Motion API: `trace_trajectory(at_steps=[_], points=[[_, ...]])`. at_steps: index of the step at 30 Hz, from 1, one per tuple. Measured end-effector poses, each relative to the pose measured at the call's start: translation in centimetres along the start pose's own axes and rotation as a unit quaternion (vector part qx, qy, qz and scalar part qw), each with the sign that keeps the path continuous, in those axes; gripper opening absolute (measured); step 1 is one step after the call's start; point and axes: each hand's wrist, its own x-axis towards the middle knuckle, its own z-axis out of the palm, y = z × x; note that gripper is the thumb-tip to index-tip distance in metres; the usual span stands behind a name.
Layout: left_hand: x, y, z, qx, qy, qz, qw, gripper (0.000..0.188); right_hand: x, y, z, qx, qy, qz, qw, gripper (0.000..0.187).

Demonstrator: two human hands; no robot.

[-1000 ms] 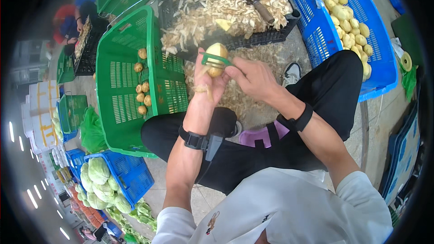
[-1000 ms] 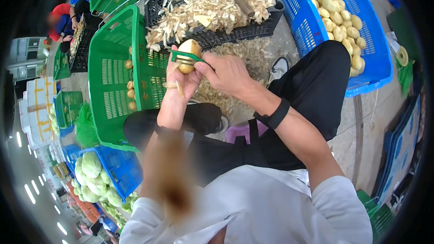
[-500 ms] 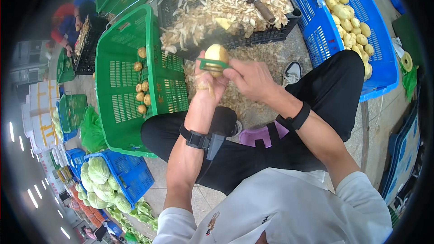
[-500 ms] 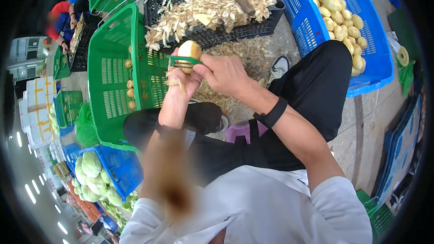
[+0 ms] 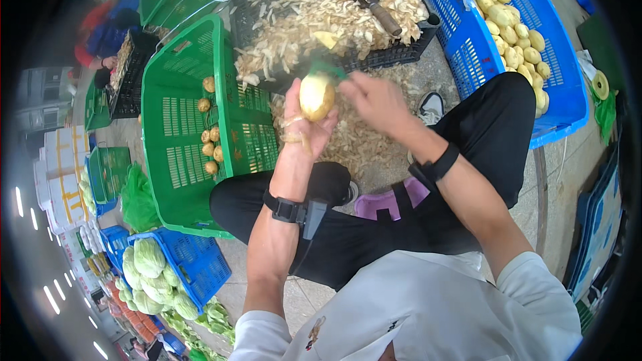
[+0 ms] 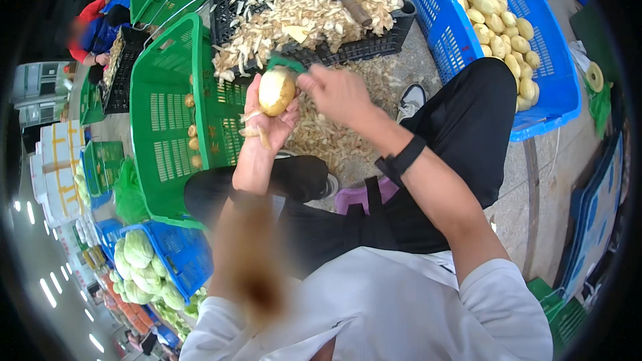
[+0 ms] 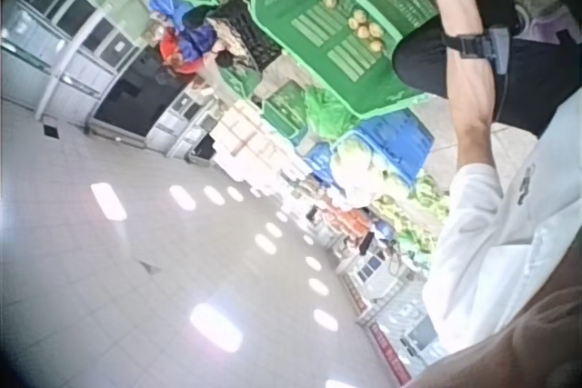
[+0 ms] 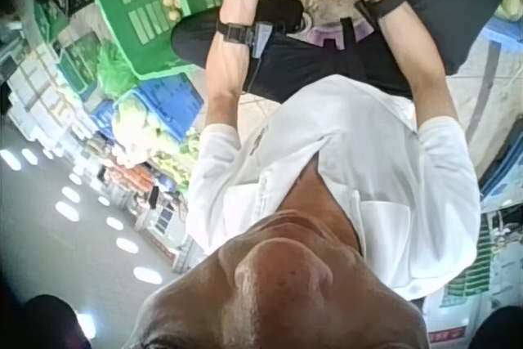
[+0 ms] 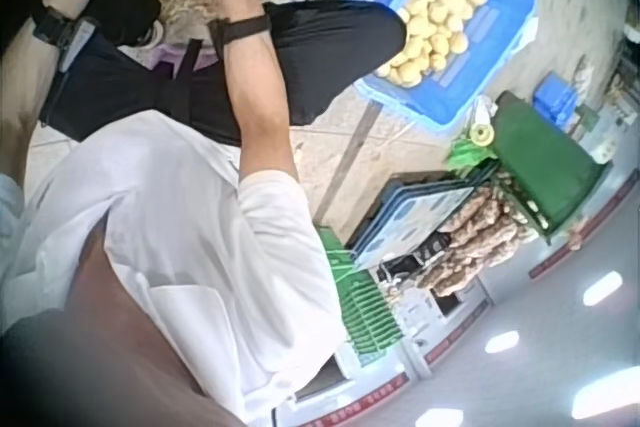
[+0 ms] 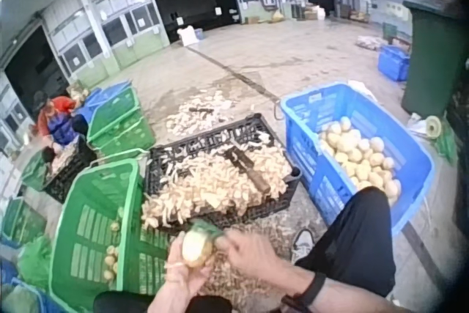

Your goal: The recorder uses a green vegetable peeler to peel several potatoes and places them into a green plastic crate.

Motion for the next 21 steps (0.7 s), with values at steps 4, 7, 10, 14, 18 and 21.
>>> trace_trajectory(at_steps=[4,7,10,14,18,21], points=[[-0.3,-1.3,2.5,0.03,0.087,0.048,0.995,0.055,0.3,2.6,-1.4,0.012,-0.008,0.103,0.995,0.042],[-0.3,-0.9,2.7,0.055,0.057,0.064,0.995,0.051,-0.6,-1.0,-1.7,0.073,-0.005,0.047,0.996,0.04],[-0.2,-1.3,2.3,0.056,0.094,0.097,0.989,0.045,-0.6,-2.4,-1.3,-0.008,0.005,-0.029,1.0,0.04],[-0.2,-1.5,2.9,0.09,0.091,0.104,0.986,0.046,1.4,3.5,-1.8,0.001,-0.05,0.134,0.99,0.042],[-0.5,-1.5,2.8,0.115,0.096,0.129,0.98,0.046,-0.3,-1.0,-2.6,0.074,-0.014,0.034,0.997,0.044],[-0.1,-1.6,2.4,0.177,0.077,0.17,0.966,0.042,-0.7,-3.0,-2.0,0.004,-0.015,-0.022,1.0,0.045]])
